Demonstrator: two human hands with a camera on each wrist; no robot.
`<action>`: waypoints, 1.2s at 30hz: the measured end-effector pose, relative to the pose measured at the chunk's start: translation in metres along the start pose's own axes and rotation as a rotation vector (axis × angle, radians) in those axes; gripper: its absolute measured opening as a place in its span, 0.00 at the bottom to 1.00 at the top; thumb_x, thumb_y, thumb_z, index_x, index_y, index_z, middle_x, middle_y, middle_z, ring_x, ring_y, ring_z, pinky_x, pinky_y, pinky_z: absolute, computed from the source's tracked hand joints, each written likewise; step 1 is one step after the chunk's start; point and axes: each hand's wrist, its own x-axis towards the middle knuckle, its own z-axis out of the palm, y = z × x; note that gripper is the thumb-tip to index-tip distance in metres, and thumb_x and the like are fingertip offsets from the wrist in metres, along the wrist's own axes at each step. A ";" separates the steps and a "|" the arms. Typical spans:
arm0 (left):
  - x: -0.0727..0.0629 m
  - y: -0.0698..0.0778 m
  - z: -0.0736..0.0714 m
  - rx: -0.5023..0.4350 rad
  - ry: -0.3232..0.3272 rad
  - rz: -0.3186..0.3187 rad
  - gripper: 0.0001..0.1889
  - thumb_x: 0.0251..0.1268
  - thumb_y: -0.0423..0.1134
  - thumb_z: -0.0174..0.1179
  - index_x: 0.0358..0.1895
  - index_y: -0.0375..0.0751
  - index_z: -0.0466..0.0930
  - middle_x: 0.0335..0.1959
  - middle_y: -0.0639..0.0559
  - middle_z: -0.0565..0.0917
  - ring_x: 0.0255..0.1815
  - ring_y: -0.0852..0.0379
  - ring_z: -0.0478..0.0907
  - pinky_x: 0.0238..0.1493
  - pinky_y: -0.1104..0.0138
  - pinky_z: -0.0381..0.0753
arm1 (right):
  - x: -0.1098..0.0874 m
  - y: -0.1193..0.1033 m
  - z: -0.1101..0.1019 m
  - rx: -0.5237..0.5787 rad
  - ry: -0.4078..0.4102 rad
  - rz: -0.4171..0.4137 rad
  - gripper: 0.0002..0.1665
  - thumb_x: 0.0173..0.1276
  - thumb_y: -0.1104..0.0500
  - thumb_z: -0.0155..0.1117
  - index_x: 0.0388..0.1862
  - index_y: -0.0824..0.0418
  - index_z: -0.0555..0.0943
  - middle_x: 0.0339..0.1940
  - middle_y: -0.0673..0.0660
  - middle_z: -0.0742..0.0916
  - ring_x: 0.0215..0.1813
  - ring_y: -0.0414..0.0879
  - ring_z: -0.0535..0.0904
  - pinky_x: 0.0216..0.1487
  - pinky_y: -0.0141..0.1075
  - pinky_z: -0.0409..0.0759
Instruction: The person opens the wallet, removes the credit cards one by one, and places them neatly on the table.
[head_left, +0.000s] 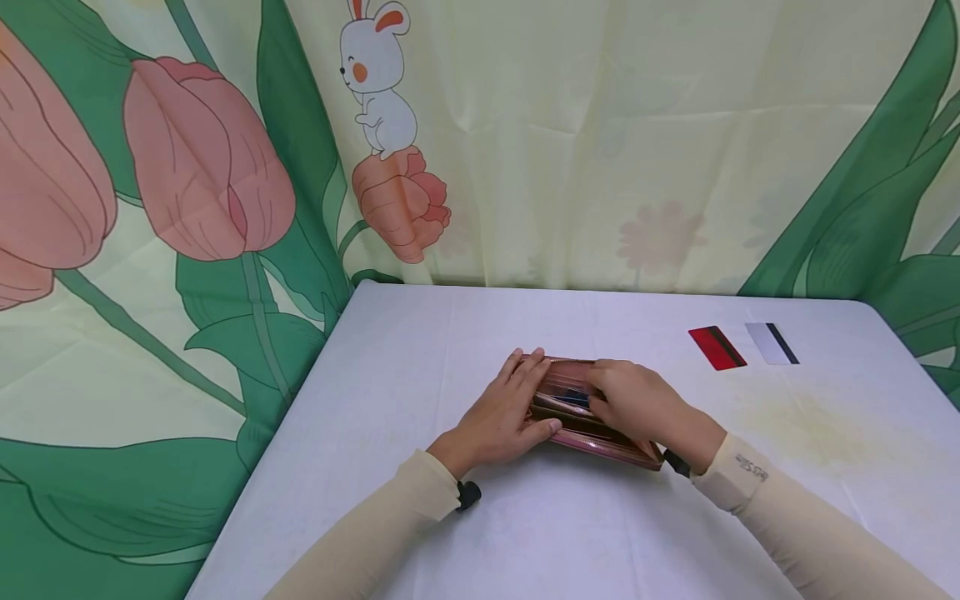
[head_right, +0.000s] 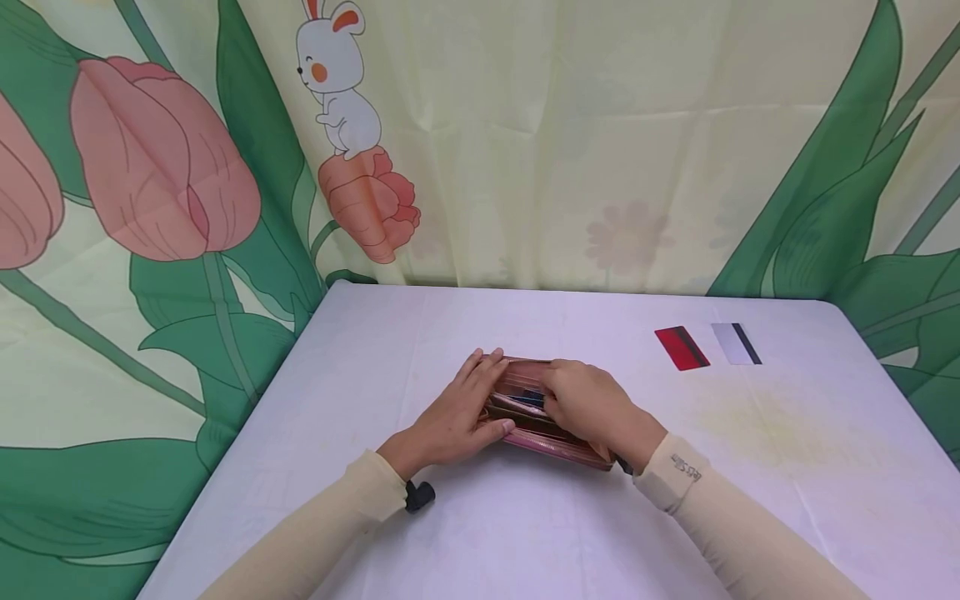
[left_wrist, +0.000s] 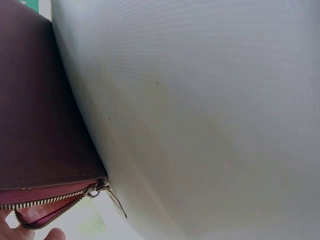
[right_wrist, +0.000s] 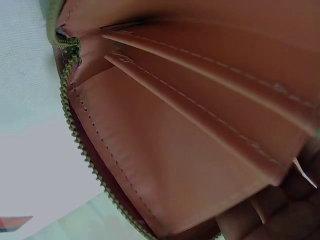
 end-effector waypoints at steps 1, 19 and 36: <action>0.000 0.000 0.000 0.001 0.000 -0.003 0.46 0.77 0.64 0.51 0.86 0.43 0.43 0.87 0.49 0.45 0.87 0.47 0.36 0.85 0.60 0.40 | -0.001 0.000 -0.001 0.000 0.016 -0.002 0.12 0.64 0.65 0.71 0.26 0.53 0.78 0.26 0.48 0.77 0.28 0.42 0.70 0.28 0.35 0.72; 0.002 0.000 0.000 -0.017 -0.003 -0.016 0.47 0.76 0.65 0.50 0.86 0.45 0.43 0.87 0.50 0.46 0.87 0.46 0.37 0.85 0.57 0.44 | -0.008 0.007 -0.024 0.082 0.165 -0.008 0.08 0.68 0.67 0.68 0.43 0.60 0.87 0.28 0.47 0.86 0.26 0.39 0.74 0.27 0.34 0.76; 0.002 0.003 -0.001 -0.012 0.001 -0.020 0.47 0.76 0.65 0.51 0.86 0.44 0.45 0.87 0.49 0.48 0.87 0.43 0.41 0.84 0.53 0.49 | -0.031 0.029 -0.054 0.173 0.274 0.049 0.14 0.69 0.69 0.62 0.52 0.65 0.84 0.31 0.54 0.91 0.29 0.43 0.85 0.26 0.34 0.77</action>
